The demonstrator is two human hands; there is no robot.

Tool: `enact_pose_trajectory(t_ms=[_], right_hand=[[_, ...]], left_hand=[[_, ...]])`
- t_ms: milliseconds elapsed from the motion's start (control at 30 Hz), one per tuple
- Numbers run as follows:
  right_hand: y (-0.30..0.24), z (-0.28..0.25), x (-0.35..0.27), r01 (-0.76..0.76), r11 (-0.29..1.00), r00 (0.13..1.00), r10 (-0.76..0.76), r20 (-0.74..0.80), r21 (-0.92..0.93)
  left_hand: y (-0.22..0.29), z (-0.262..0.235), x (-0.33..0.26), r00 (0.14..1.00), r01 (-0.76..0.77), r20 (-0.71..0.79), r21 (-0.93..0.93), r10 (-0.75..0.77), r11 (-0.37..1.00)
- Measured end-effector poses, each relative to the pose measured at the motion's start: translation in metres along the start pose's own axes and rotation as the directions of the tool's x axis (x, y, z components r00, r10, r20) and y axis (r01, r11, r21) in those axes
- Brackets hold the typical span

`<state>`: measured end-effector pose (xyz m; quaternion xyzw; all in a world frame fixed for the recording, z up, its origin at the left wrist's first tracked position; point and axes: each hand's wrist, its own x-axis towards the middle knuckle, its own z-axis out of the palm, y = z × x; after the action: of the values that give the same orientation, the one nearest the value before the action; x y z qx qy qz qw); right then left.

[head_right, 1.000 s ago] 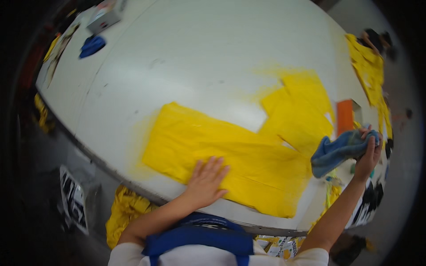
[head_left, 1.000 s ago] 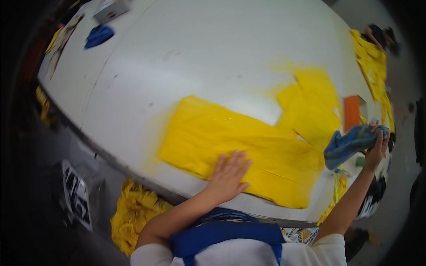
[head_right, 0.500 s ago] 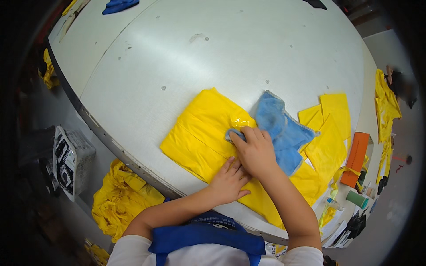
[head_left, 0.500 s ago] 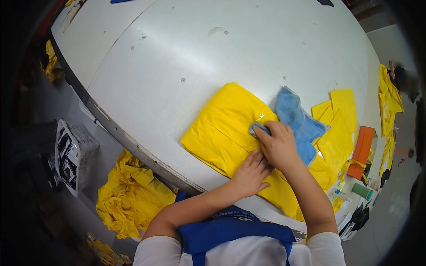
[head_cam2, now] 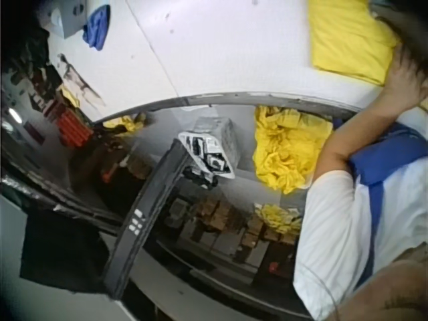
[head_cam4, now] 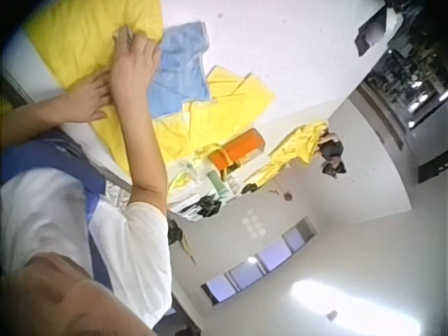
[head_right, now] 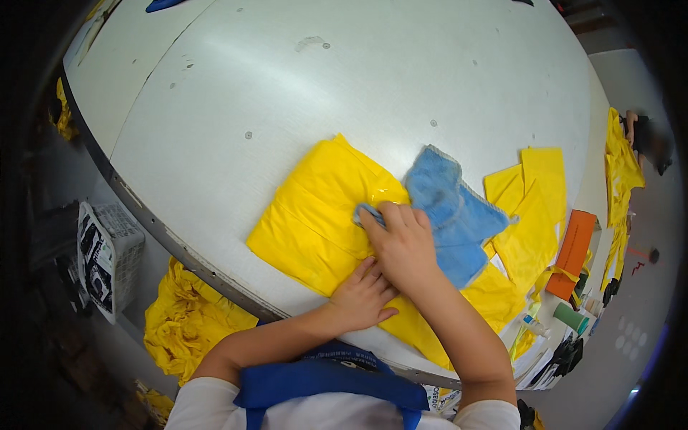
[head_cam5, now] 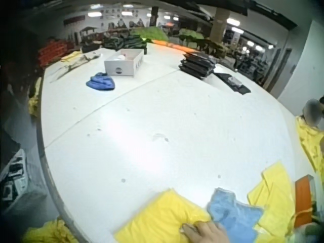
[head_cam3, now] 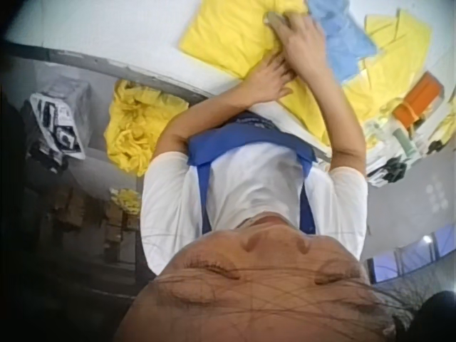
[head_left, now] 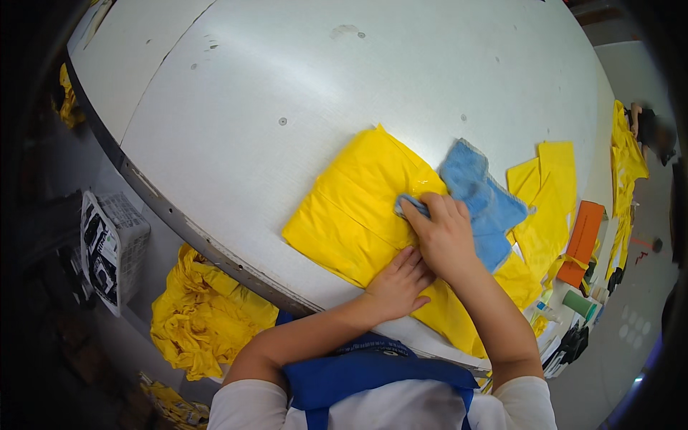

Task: The person folds a yellow garment on a white table, smooths it, sprays it with a liquid, wipes it with a blue cloth, and then folds it again. The folded garment is placed on a stack of similar yellow garments.

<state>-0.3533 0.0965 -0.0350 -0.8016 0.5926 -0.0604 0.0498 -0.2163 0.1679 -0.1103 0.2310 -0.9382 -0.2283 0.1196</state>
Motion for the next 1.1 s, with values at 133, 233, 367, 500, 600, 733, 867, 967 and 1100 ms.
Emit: enact_pose_trajectory(t_ms=[133, 233, 367, 500, 600, 733, 867, 967, 1100], right_hand=[[0.003, 0.0, -0.009, -0.023, 0.999, 0.999, 0.022, 0.037, 0.027], [0.0, 0.0, -0.02, -0.084, 0.996, 0.994, 0.083, 0.072, 0.007], [-0.002, 0.015, 0.005, -0.047, 0.998, 0.999, 0.047, 0.009, 0.035], [0.003, 0.009, -0.018, -0.044, 0.999, 0.999, 0.044, 0.009, 0.009], [0.0, 0.007, -0.014, -0.086, 0.995, 0.995, 0.084, 0.053, 0.046], [-0.002, 0.013, 0.003, -0.069, 0.996, 0.997, 0.067, 0.041, 0.059], [0.001, 0.006, -0.034, -0.148, 0.989, 0.989, 0.149, 0.027, -0.023], [0.004, 0.017, -0.009, -0.143, 0.99, 0.989, 0.143, -0.028, -0.001], [0.014, 0.015, -0.023, -0.184, 0.982, 0.983, 0.184, -0.023, -0.037]], left_hand=[[-0.002, 0.0, 0.001, 1.0, 0.007, 0.022, -0.014, -0.007, 1.0], [-0.003, 0.002, 0.001, 1.0, 0.004, 0.021, -0.004, -0.004, 1.0], [-0.004, 0.0, 0.001, 0.999, 0.009, 0.047, -0.036, -0.007, 0.999], [-0.005, 0.005, 0.0, 1.0, 0.014, 0.024, -0.026, -0.014, 1.0], [-0.002, 0.004, -0.001, 1.0, 0.007, 0.027, -0.021, -0.006, 1.0], [-0.003, 0.006, -0.001, 0.999, 0.007, 0.043, -0.01, -0.007, 1.0], [-0.003, 0.0, 0.0, 1.0, 0.011, 0.025, -0.003, -0.011, 1.0], [-0.003, 0.008, -0.002, 0.999, 0.017, 0.033, -0.038, -0.015, 0.999], [-0.004, 0.004, -0.001, 1.0, 0.02, 0.011, -0.041, -0.02, 0.999]])
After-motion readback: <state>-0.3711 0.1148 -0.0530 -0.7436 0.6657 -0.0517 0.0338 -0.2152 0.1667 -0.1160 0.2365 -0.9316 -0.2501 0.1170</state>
